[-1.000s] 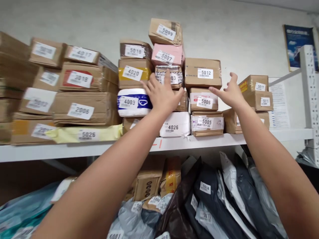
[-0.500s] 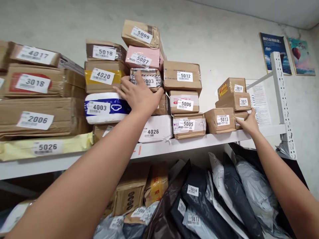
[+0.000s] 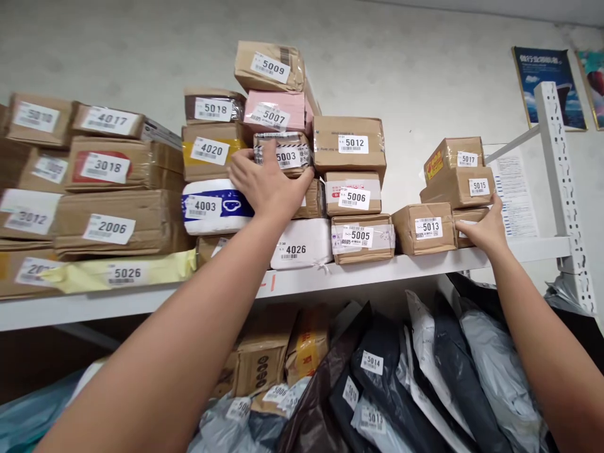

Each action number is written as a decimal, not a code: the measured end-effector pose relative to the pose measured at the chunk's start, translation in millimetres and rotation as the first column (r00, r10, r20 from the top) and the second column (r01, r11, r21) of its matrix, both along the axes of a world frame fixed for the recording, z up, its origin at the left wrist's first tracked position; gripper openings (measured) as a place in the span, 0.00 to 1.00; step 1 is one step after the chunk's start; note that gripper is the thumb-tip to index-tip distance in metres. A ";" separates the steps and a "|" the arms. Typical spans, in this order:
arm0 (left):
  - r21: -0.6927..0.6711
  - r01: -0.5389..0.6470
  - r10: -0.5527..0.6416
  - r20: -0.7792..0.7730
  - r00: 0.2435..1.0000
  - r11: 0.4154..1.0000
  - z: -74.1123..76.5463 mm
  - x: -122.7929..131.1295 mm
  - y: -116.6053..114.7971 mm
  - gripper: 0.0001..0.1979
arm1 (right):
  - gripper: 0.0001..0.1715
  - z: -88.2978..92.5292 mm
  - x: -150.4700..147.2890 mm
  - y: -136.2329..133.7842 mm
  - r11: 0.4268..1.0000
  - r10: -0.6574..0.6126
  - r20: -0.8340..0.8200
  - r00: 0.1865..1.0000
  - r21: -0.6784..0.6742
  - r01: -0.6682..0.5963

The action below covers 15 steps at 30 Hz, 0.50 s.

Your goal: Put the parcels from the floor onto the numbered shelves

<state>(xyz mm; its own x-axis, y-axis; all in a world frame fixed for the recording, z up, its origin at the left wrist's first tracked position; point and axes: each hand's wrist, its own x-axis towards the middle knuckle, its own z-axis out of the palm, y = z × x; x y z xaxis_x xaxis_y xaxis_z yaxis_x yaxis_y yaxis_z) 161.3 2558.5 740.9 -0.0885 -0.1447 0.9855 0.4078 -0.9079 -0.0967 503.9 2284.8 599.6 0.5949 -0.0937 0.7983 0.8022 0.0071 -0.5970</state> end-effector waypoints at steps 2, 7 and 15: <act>-0.040 -0.007 0.009 0.038 0.999 0.999 2.4 0.1 4.8 0.52 | 0.79 -2.0 1.0 -2.0 1.000 -0.016 0.016 1.000 0.000 0.016; -0.075 -0.134 0.134 -0.005 0.991 0.988 6.4 0.1 15.3 0.52 | 0.82 -11.7 8.2 -2.5 0.999 -0.038 0.077 0.996 -0.001 0.038; -0.193 -0.028 0.054 0.131 0.990 0.981 -7.7 12.2 -32.4 0.45 | 0.83 -21.4 14.2 1.3 0.999 -0.025 0.156 0.987 -0.026 0.029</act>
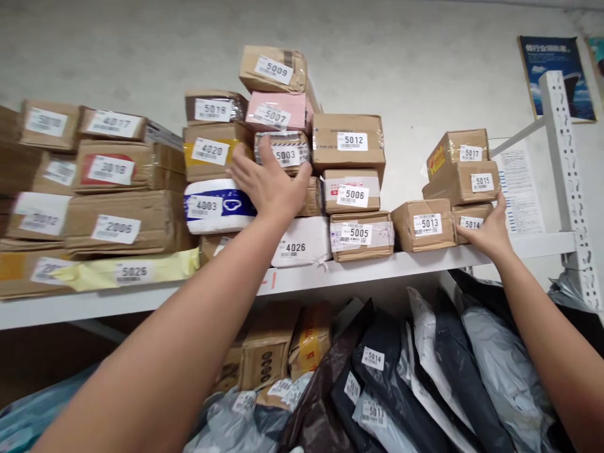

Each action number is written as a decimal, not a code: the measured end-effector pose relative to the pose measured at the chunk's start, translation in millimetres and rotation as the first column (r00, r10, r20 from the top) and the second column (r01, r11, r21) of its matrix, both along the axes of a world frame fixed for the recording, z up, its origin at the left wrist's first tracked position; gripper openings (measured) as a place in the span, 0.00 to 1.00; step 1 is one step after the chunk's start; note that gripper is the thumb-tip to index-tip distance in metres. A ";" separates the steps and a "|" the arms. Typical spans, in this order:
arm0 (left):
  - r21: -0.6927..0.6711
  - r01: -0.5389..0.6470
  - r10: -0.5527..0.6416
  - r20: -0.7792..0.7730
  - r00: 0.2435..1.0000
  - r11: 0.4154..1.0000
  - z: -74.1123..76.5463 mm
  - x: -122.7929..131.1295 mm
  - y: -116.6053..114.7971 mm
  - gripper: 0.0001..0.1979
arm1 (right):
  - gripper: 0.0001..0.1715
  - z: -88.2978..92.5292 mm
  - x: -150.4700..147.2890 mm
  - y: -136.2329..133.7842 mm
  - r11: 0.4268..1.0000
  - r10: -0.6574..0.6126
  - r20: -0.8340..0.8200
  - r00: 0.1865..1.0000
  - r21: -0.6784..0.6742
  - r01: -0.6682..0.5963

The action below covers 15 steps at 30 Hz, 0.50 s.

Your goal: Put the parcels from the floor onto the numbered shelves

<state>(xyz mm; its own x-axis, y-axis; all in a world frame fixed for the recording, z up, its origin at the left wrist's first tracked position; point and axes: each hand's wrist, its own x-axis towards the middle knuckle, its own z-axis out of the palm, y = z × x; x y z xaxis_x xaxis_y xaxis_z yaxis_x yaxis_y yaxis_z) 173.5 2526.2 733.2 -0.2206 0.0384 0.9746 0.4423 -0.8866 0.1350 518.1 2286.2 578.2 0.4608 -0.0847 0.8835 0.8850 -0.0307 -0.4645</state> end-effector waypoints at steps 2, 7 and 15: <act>0.019 0.022 -0.023 0.054 0.998 1.000 -6.3 4.6 -16.6 0.44 | 0.81 0.4 -0.2 2.3 1.000 -0.030 0.010 1.000 0.007 0.030; 0.279 0.060 -0.008 -0.185 0.983 0.958 -31.0 25.8 -55.3 0.41 | 0.80 7.5 -4.1 4.9 0.998 -0.068 -0.045 0.997 0.003 0.068; 0.461 0.180 0.240 -0.710 0.662 0.869 -98.7 83.9 -112.0 0.51 | 0.76 22.7 -21.4 7.1 0.992 -0.124 -0.172 0.977 -0.006 0.125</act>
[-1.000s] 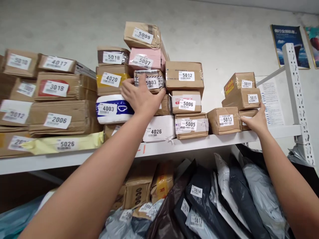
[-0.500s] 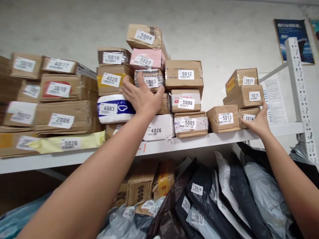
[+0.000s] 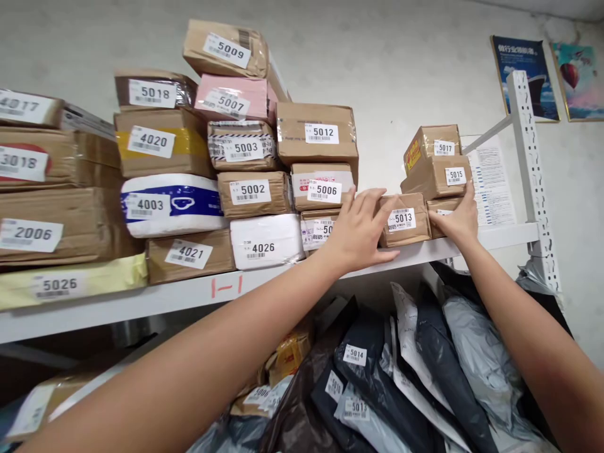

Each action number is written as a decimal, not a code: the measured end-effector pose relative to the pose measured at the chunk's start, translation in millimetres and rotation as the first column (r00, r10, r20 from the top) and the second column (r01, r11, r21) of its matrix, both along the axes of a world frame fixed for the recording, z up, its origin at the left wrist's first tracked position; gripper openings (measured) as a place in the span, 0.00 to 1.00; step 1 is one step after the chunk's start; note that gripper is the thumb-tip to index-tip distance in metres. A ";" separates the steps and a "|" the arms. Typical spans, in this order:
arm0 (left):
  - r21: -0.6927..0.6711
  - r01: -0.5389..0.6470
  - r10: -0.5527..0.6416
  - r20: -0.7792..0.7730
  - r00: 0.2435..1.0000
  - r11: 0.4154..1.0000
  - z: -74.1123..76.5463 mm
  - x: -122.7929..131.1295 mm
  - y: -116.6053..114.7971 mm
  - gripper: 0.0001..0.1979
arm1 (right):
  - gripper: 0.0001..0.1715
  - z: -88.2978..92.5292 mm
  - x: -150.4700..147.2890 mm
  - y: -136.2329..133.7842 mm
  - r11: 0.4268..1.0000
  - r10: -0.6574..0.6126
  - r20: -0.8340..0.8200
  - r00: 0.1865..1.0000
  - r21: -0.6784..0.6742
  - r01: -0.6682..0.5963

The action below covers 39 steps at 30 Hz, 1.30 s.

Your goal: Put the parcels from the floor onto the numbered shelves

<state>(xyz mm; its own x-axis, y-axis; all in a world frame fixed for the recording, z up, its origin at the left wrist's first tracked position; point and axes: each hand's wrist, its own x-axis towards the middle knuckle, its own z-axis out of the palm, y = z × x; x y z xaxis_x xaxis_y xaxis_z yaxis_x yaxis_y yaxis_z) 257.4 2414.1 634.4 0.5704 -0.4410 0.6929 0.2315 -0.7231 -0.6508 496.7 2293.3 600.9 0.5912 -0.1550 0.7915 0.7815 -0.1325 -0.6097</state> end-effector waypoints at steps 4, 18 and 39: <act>0.027 -0.039 0.039 0.000 0.999 0.999 -7.4 8.2 1.0 0.48 | 0.75 4.4 -4.2 5.8 0.997 -0.081 -0.076 0.994 -0.011 0.081; 0.041 -0.040 0.040 0.007 0.999 0.998 -8.5 4.8 -2.1 0.44 | 0.67 38.2 3.4 -0.3 0.994 -0.095 0.046 0.994 0.066 0.092; 0.049 -0.111 0.112 -0.015 0.994 0.993 -12.2 13.3 9.5 0.44 | 0.65 127.0 -18.0 28.6 0.985 -0.129 0.214 0.968 0.144 0.099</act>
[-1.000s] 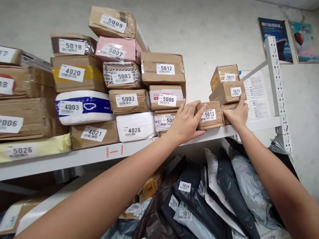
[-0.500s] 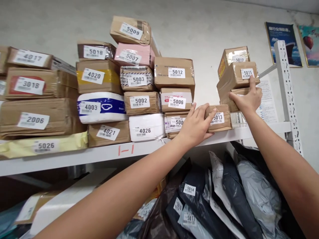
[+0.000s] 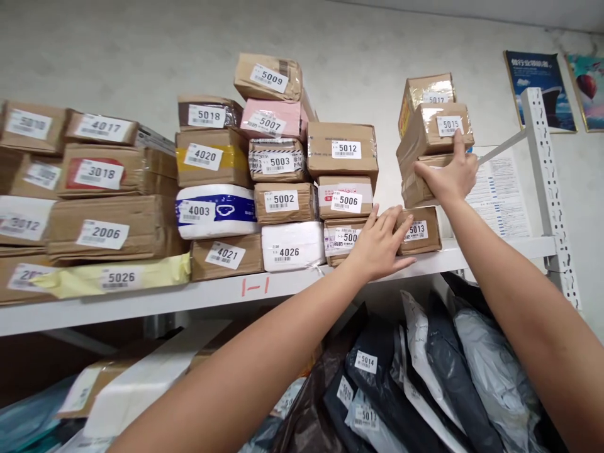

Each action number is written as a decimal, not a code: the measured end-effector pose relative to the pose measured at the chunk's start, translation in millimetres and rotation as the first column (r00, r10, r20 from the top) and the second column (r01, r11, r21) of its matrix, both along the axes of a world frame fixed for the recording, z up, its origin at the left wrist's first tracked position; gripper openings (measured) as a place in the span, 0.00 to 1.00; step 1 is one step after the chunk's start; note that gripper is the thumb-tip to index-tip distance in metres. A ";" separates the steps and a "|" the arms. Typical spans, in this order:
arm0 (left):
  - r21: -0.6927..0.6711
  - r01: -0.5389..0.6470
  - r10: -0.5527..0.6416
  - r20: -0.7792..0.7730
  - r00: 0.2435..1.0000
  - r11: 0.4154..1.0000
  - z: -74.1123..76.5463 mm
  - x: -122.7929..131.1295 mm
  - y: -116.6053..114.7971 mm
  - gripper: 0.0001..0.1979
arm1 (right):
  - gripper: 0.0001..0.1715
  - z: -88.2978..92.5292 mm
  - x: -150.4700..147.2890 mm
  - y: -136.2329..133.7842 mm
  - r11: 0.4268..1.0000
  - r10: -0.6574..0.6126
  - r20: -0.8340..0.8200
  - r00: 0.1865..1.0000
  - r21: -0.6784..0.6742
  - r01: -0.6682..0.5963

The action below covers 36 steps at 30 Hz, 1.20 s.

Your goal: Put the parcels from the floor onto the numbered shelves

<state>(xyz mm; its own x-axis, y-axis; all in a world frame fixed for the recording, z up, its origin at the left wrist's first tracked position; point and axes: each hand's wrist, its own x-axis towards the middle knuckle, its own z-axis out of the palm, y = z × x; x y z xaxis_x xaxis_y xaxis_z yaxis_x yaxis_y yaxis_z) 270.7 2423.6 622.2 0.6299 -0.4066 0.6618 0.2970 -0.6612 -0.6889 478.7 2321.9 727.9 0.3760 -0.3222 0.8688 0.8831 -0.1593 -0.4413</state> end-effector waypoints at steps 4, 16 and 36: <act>-0.018 0.080 -0.078 0.093 0.993 0.997 14.1 -11.1 2.8 0.34 | 0.66 -11.9 -34.4 18.6 0.994 0.112 -0.052 0.992 0.006 -0.112; -0.171 0.221 -0.182 0.220 0.958 0.960 172.7 30.0 8.3 0.50 | 0.67 -24.0 -68.7 25.5 0.976 0.209 -0.089 0.974 -0.045 -0.214; -0.283 0.167 -0.163 0.036 0.986 0.945 232.4 6.1 26.9 0.51 | 0.56 1.7 -42.8 0.9 0.886 0.402 0.011 0.916 -0.255 -0.386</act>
